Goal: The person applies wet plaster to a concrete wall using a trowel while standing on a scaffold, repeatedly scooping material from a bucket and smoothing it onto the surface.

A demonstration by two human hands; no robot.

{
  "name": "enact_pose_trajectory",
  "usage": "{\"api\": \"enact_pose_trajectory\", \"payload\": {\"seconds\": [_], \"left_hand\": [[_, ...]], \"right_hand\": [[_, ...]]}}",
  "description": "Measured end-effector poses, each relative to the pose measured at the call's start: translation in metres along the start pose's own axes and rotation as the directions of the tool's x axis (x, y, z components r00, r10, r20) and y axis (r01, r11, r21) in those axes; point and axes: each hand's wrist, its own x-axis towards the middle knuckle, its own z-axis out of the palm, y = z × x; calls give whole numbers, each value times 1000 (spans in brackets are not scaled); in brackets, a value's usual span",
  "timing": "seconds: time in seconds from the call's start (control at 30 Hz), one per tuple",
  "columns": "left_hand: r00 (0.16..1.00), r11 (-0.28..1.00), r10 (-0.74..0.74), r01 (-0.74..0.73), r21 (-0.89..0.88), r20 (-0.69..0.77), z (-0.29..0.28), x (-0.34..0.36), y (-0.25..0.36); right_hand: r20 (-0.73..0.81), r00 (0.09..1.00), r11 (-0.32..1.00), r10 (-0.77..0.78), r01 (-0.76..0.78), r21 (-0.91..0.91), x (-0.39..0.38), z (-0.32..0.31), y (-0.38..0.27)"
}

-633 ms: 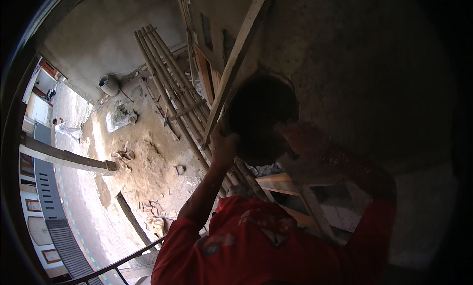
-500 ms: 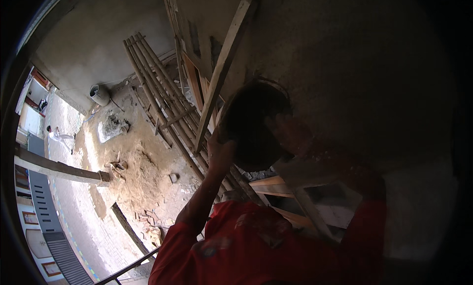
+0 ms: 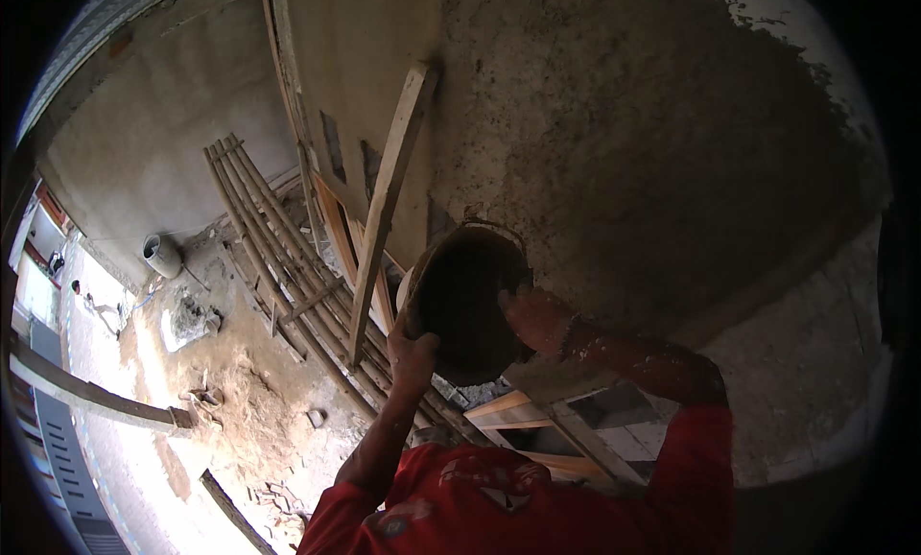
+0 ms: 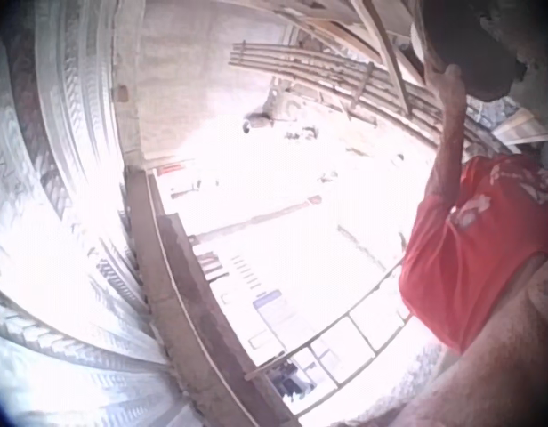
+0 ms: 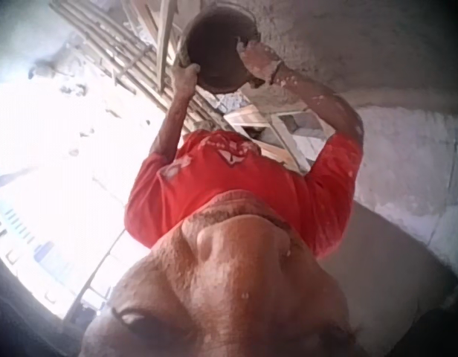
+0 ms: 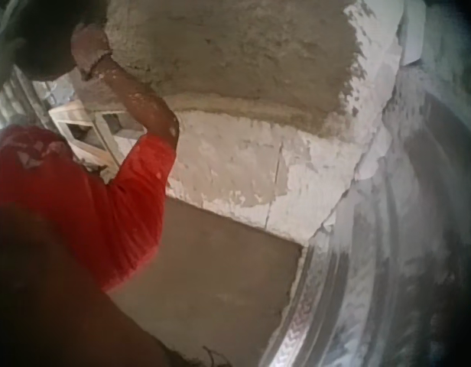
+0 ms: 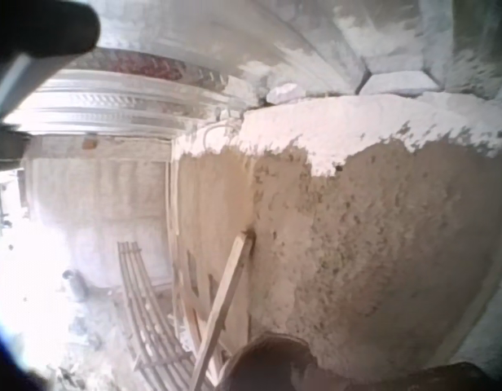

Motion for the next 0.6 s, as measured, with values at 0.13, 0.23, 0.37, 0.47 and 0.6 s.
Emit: {"api": "enact_pose_trajectory", "payload": {"seconds": [0.13,0.23,0.37,0.47,0.6], "left_hand": [[998,1000,9,-10,-13,-60,5,4,-6],[999,1000,21,-20,12,-49,2,3,-14],[999,1000,-20,19,-8,-47,-6,-2,7],[997,999,32,-34,35,67,15,6,6],[996,987,62,-70,147,57,2,2,21]], "right_hand": [[125,990,960,-66,29,277,-21,6,-30],[277,958,900,-70,-59,433,-17,-34,-31],[56,995,884,-77,42,465,-6,-89,12],[-41,987,882,153,-118,456,-23,-69,54],[-231,971,994,-62,38,-104,-2,-64,35]]}}
